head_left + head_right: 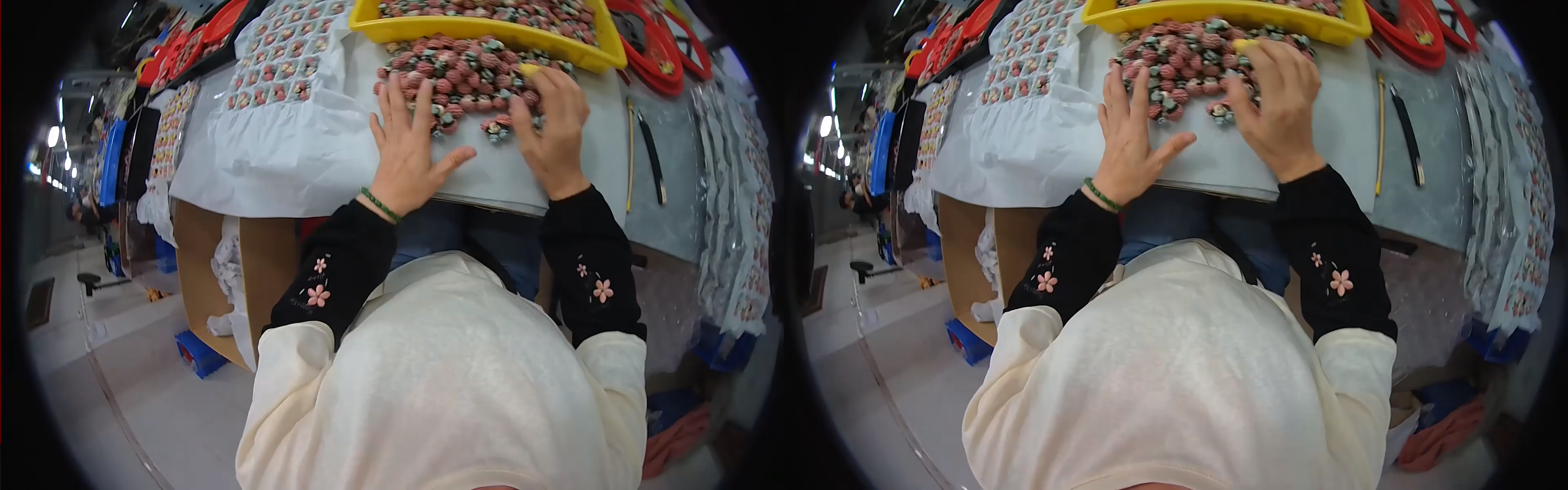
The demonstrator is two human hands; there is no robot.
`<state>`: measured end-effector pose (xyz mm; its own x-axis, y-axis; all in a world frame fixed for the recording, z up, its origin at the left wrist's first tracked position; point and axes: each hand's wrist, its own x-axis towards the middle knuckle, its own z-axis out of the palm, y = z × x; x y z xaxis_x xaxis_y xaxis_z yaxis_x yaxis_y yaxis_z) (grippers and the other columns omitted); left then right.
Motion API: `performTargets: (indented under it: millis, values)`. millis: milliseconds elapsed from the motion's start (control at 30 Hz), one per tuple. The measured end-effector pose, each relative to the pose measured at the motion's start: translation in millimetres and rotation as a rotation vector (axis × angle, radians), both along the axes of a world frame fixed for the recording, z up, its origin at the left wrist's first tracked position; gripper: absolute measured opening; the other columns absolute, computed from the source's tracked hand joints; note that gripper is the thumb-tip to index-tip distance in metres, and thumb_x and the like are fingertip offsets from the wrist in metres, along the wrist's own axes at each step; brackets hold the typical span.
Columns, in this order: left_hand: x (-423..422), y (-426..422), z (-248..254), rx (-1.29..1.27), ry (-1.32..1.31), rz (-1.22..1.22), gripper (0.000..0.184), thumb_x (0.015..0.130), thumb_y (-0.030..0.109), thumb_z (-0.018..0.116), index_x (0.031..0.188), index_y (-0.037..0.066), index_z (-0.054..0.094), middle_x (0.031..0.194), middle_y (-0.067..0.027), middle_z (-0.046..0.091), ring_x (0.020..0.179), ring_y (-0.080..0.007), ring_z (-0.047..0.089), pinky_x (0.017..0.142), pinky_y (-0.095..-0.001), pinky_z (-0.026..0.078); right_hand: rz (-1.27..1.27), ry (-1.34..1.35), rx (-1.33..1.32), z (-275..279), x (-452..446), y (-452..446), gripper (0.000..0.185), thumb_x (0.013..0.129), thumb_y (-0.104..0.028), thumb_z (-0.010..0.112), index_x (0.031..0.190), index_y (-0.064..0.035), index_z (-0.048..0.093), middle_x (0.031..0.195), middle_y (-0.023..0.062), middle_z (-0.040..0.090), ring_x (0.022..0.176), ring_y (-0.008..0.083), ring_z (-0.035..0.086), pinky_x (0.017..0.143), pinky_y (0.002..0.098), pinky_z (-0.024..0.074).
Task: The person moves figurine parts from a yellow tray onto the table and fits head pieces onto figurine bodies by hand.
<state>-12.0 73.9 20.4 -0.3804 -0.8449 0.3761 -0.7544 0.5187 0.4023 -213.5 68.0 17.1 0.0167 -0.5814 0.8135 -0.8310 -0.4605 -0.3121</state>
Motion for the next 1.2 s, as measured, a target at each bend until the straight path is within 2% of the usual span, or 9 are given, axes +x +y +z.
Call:
performTargets:
  millis: [100,267,433,533,700,900,1100,1167,1200]
  values:
    - [34,23,22,0.07,-0.037,-0.079,0.073,0.076,0.035,0.063,0.133,0.009,0.026,0.139,-0.0241,0.01,0.127,-0.0471,0.01,0.095,-0.0621,0.014,-0.018,-0.013,-0.033,6,1,2,0.033,0.079,-0.01,0.061,0.109,-0.0025,0.052,0.107,0.0114,0.054,0.102,0.0277,0.049,0.089,0.0362,0.0349]
    - [156,1,48,-0.039,-0.049,0.071,0.04,0.081,0.017,0.056,0.118,0.005,0.046,0.125,-0.0167,0.042,0.117,-0.0359,0.037,0.097,-0.0477,0.026,-0.001,-0.151,0.04,9,9,5,0.028,0.085,-0.005,0.054,0.112,-0.0002,0.049,0.106,0.0101,0.054,0.092,0.0172,0.051,0.077,0.0252,0.0405]
    - [273,-29,35,-0.172,-0.599,0.649,0.044,0.087,0.036,0.044,0.124,0.01,0.043,0.132,-0.0139,0.036,0.122,-0.0354,0.029,0.096,-0.055,0.022,-0.029,-0.157,0.067,6,8,3,0.027,0.087,-0.005,0.05,0.112,0.004,0.046,0.106,0.0115,0.053,0.097,0.0171,0.051,0.085,0.027,0.0392]
    - [322,-52,-13,0.076,-0.014,0.711,0.052,0.088,0.047,0.036,0.128,0.015,0.039,0.136,-0.0101,0.031,0.124,-0.0375,0.025,0.096,-0.0581,0.019,-0.042,-0.215,0.097,5,8,1,0.026,0.087,-0.007,0.05,0.111,0.0042,0.047,0.105,0.012,0.054,0.096,0.0182,0.051,0.085,0.0274,0.0394]
    - [328,-64,-45,0.03,0.054,0.67,0.054,0.087,0.052,0.035,0.13,0.018,0.037,0.138,-0.015,0.027,0.123,-0.0448,0.022,0.097,-0.0573,0.018,-0.154,-0.007,0.064,6,6,3,0.025,0.085,-0.005,0.052,0.108,0.0041,0.049,0.102,0.0133,0.056,0.094,0.0216,0.053,0.084,0.0292,0.04]
    - [346,-64,-45,0.019,0.253,0.697,0.048,0.089,0.043,0.038,0.129,0.015,0.039,0.136,-0.0175,0.028,0.125,-0.0351,0.026,0.1,-0.0473,0.021,-0.052,-0.074,0.02,0,3,4,0.026,0.084,-0.002,0.053,0.109,0.0034,0.048,0.104,0.0124,0.054,0.094,0.0199,0.052,0.085,0.029,0.0386]
    - [369,-53,-22,-0.026,0.095,0.775,0.049,0.089,0.041,0.041,0.121,0.004,0.047,0.124,-0.0194,0.043,0.119,-0.0332,0.037,0.096,-0.0395,0.031,0.013,-0.103,0.079,12,33,20,0.032,0.078,0.006,0.058,0.108,0.0027,0.047,0.106,0.0123,0.053,0.094,0.0193,0.052,0.086,0.0275,0.038]
    - [322,-34,31,-0.238,-0.564,1.03,0.044,0.087,0.035,0.048,0.115,0.001,0.052,0.121,-0.0185,0.046,0.115,-0.0303,0.041,0.092,-0.0371,0.036,0.075,-0.073,0.154,17,46,24,0.028,0.075,0.008,0.059,0.102,0.0017,0.052,0.1,0.0133,0.055,0.088,0.0186,0.054,0.078,0.0269,0.0423]
    - [304,-31,49,-0.296,-0.239,0.887,0.037,0.087,0.028,0.051,0.112,0.001,0.054,0.119,-0.0172,0.048,0.112,-0.0271,0.044,0.09,-0.0343,0.037,0.108,-0.076,0.182,20,57,24,0.028,0.073,0.008,0.061,0.099,0.0013,0.053,0.097,0.0131,0.056,0.086,0.0202,0.054,0.077,0.028,0.0427]
